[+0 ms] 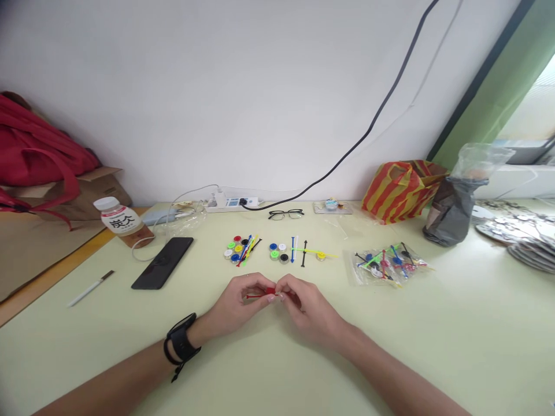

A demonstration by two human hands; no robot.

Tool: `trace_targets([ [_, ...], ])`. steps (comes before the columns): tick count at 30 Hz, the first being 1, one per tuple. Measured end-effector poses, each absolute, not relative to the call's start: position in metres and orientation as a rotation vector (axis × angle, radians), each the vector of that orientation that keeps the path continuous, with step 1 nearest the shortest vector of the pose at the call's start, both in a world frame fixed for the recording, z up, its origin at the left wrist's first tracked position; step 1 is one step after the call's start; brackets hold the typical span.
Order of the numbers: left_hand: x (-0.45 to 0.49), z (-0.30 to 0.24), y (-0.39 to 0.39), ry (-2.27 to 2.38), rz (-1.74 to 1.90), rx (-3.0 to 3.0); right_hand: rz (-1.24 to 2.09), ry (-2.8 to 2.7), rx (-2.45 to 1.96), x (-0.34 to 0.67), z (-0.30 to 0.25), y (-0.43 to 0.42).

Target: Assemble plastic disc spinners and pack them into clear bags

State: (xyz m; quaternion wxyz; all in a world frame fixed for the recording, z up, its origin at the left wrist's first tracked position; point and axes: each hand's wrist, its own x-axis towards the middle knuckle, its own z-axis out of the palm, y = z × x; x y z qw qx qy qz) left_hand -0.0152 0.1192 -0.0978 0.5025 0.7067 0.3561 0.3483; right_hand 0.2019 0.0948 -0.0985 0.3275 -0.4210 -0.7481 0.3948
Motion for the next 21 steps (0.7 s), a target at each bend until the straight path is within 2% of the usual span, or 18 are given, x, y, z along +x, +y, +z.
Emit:
trace_targets([
  [13,-0.015,-0.099,0.121,0.82,0.823,1.656,1.187,-1.847,-1.026,0.204,-0.101,0.099],
  [21,-0.022,-0.09,0.132,0.716,0.715,1.455,1.06,-1.759,-1.05,0.203,-0.107,0.104],
])
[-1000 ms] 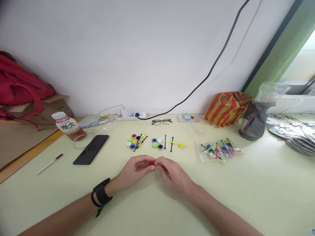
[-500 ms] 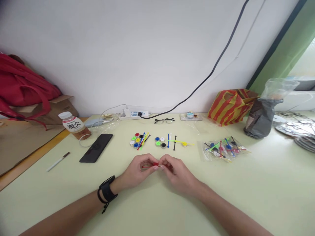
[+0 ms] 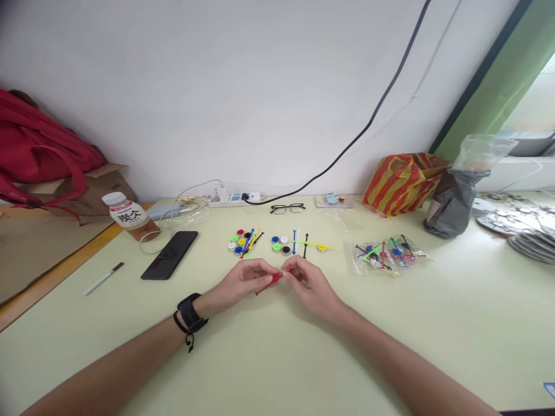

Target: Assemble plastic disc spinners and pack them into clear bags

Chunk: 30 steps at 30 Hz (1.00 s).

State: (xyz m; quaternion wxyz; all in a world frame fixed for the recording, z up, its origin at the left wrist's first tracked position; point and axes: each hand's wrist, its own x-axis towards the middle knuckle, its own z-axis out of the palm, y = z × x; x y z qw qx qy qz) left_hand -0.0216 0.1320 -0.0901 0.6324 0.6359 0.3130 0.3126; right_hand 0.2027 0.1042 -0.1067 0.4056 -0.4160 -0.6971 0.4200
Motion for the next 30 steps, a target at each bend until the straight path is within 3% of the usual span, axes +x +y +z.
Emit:
trace_targets([
  [7,-0.024,-0.1,0.136,0.743,0.863,1.337,0.752,-1.835,-1.037,0.209,-0.106,0.104],
  [19,-0.025,-0.105,0.139,0.785,0.88,1.321,1.088,-2.057,-1.045,0.208,-0.098,0.098],
  [30,-0.025,-0.1,0.137,0.785,0.841,1.346,1.065,-1.915,-0.932,0.204,-0.096,0.095],
])
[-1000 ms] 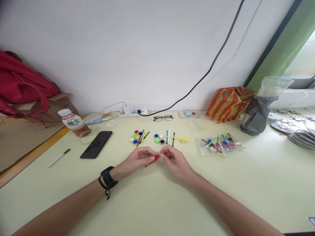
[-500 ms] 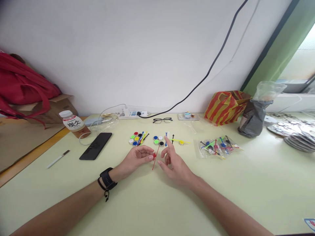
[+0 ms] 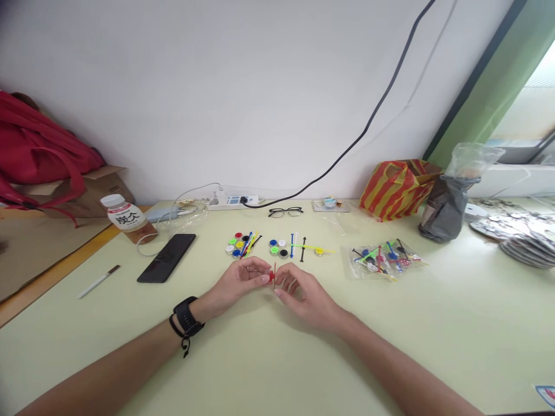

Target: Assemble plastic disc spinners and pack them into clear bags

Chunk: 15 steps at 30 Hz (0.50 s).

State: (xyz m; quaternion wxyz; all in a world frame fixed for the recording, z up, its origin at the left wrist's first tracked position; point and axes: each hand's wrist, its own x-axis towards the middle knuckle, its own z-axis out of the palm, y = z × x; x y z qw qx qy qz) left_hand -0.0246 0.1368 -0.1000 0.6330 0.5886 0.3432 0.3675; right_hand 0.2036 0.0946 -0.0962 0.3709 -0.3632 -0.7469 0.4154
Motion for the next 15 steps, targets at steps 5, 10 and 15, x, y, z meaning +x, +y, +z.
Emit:
trace_targets([
  [5,-0.0243,-0.0999,0.1367,0.771,0.856,1.344,1.093,-1.894,-0.915,0.2055,-0.0995,0.0951],
  [10,-0.0244,-0.1018,0.1372,0.766,0.862,1.313,1.209,-1.736,-0.952,0.2049,-0.0989,0.0942],
  [15,-0.0253,-0.1056,0.1383,0.781,0.872,1.308,1.492,-1.318,-1.031,0.201,-0.091,0.0947],
])
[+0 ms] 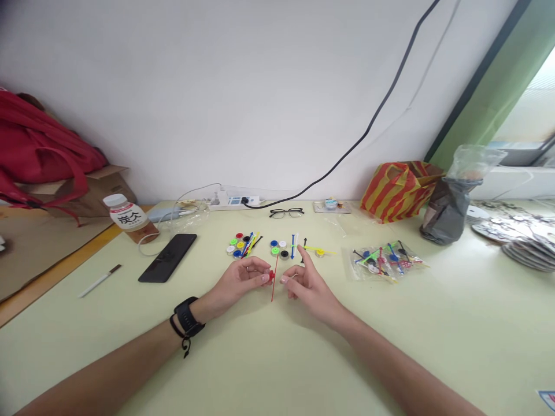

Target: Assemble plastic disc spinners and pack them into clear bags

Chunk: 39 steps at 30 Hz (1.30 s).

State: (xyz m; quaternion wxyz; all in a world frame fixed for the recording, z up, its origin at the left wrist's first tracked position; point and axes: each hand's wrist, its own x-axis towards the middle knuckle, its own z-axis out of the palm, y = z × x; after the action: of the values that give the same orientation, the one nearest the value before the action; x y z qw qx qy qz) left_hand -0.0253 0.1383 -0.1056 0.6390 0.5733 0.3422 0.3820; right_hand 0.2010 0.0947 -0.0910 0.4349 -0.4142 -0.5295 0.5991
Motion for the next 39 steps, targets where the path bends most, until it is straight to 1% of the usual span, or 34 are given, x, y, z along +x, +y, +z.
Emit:
trace_targets([
  [2,-0.025,-0.107,0.139,0.787,0.868,1.297,1.58,-1.226,-1.015,0.203,-0.089,0.097],
  [5,-0.025,-0.109,0.139,0.792,0.871,1.282,1.692,-1.22,-0.82,0.209,-0.088,0.101],
  [7,-0.025,-0.109,0.14,0.794,0.871,1.275,1.708,-1.232,-0.728,0.212,-0.089,0.103],
  [12,-0.024,-0.105,0.139,0.777,0.867,1.295,1.51,-1.367,-0.788,0.213,-0.094,0.103],
  [20,-0.025,-0.102,0.137,0.744,0.888,1.328,1.424,-1.602,-0.842,0.21,-0.091,0.098],
  [25,-0.025,-0.103,0.137,0.746,0.904,1.31,1.366,-1.551,-0.962,0.208,-0.094,0.096],
  [32,-0.023,-0.104,0.138,0.799,0.959,1.292,1.695,-0.98,-1.108,0.198,-0.093,0.095],
  [36,-0.021,-0.105,0.138,0.808,0.961,1.286,1.933,-1.029,-0.974,0.206,-0.093,0.1],
  [37,-0.021,-0.105,0.138,0.808,0.962,1.283,1.952,-1.051,-0.935,0.208,-0.093,0.102],
  [39,-0.021,-0.105,0.138,0.806,0.962,1.276,1.873,-1.07,-0.919,0.21,-0.095,0.103],
])
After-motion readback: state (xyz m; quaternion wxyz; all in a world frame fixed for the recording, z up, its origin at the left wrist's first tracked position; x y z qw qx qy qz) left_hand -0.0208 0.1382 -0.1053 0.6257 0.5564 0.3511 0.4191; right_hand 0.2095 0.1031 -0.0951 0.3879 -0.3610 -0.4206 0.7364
